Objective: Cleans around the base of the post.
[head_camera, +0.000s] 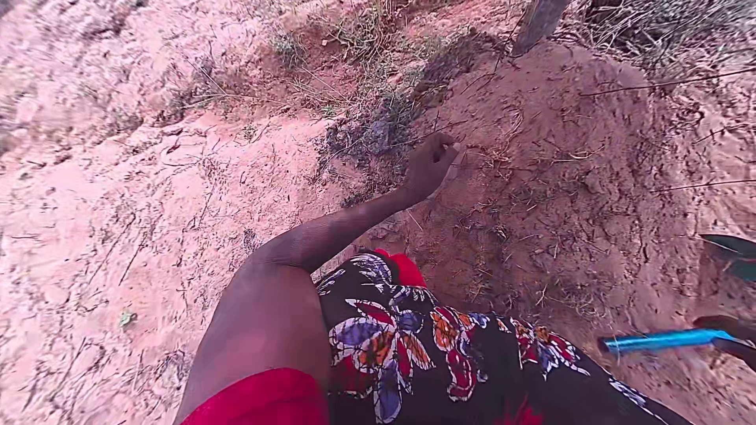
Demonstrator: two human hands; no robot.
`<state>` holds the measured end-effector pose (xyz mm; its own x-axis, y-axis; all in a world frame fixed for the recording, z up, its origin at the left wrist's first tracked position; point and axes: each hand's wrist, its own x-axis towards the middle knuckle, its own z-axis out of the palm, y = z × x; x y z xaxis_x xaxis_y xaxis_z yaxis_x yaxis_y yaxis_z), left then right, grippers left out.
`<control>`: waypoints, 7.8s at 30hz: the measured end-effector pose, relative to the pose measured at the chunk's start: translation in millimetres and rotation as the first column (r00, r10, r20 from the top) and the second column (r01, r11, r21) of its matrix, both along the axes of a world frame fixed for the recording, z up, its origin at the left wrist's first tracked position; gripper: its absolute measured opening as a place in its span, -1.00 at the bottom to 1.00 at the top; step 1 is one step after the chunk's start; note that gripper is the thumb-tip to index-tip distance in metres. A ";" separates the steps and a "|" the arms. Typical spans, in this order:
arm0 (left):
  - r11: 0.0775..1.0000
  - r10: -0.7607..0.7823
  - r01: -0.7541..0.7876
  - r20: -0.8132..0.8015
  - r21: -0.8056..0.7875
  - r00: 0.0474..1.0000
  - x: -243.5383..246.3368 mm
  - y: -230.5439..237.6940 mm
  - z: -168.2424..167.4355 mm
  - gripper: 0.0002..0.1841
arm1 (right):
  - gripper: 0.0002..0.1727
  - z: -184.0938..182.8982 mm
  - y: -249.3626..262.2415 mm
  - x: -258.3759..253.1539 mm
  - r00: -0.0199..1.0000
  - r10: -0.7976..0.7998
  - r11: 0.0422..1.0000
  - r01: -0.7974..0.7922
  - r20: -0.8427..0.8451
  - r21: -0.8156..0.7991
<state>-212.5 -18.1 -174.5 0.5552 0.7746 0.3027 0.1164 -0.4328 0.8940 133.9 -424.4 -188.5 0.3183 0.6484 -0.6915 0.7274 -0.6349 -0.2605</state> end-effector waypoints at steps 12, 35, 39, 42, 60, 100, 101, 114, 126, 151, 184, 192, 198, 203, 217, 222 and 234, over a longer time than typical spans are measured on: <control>0.920 0.364 -0.383 -0.183 -0.080 0.913 -14.1 206.8 -22.9 -0.61 | -0.45 -83.6 144.5 -25.3 0.726 -0.678 0.661 0.537 0.111 0.523; 0.997 0.051 -0.077 -0.835 0.011 0.548 45.2 257.9 -20.9 -0.49 | -0.46 -119.4 143.2 -37.7 0.579 -0.792 0.524 0.480 0.195 0.704; 0.977 -0.180 0.044 -0.703 -0.207 0.688 53.7 269.3 -21.4 -0.55 | -0.46 -120.5 144.1 -37.7 0.572 -0.797 0.513 0.471 0.194 0.717; 0.978 -0.173 0.038 -0.693 -0.206 0.700 57.0 272.9 -25.6 -0.57 | -0.47 -118.9 144.1 -37.8 0.572 -0.797 0.514 0.472 0.195 0.716; 0.911 0.074 -0.159 -0.230 -0.380 0.970 60.4 270.9 -45.8 -0.66 | -0.45 -116.0 146.4 -39.9 0.563 -0.802 0.514 0.483 0.198 0.709; 0.945 0.140 -0.323 -0.832 -0.050 0.537 65.2 250.6 -22.9 -0.58 | -0.46 -116.5 146.5 -37.4 0.563 -0.804 0.512 0.495 0.190 0.702; 0.950 0.135 -0.311 -0.869 -0.023 0.476 70.2 246.1 -15.7 -0.54 | -0.46 -116.3 146.6 -37.6 0.564 -0.804 0.510 0.490 0.189 0.707; 0.944 0.171 -0.327 -0.905 0.038 0.388 76.4 247.3 -12.8 -0.48 | -0.46 -116.9 145.5 -37.6 0.564 -0.802 0.523 0.503 0.197 0.688; 0.953 0.161 -0.303 -0.888 0.026 0.431 83.5 256.1 -1.9 -0.57 | -0.46 -111.6 146.9 -40.7 0.561 -0.802 0.531 0.514 0.204 0.673; 0.975 0.219 -0.049 -0.908 0.216 0.358 89.3 234.9 -21.2 -0.60 | -0.44 -111.0 147.6 -40.8 0.555 -0.805 0.534 0.528 0.207 0.661; 0.737 0.658 -0.674 -0.180 -0.042 0.731 -97.3 205.9 -15.4 -0.58 | -0.42 -115.4 146.8 -38.5 0.539 -0.820 0.514 0.549 0.191 0.659; 0.881 0.264 -0.302 -0.151 -0.365 0.953 -14.5 249.2 -10.3 -0.78 | -0.42 -111.8 153.2 -42.6 0.498 -0.847 0.488 0.596 0.183 0.637; 0.989 0.149 -0.075 -0.898 0.129 0.414 36.3 270.0 -19.5 -0.60 | -0.45 -112.9 150.5 -41.4 0.530 -0.827 0.505 0.547 0.191 0.668; 0.985 0.171 0.016 -0.984 0.172 0.055 67.4 258.5 -16.0 -0.66 | -0.45 -118.0 147.9 -39.5 0.538 -0.820 0.504 0.514 0.197 0.694; 0.975 0.179 -0.136 -0.984 0.177 0.002 91.4 262.2 -30.0 -0.48 | -0.45 -118.5 146.2 -40.2 0.546 -0.815 0.503 0.502 0.193 0.703; 0.973 0.229 -0.005 -0.970 0.231 -0.083 99.8 249.9 -39.7 -0.61 | -0.44 -118.7 143.6 -40.1 0.556 -0.808 0.506 0.489 0.192 0.711; 0.981 0.195 0.009 -0.980 0.196 0.049 84.9 222.3 -15.2 -0.55 | -0.44 -119.0 145.1 -39.0 0.528 -0.831 0.489 0.541 0.176 0.684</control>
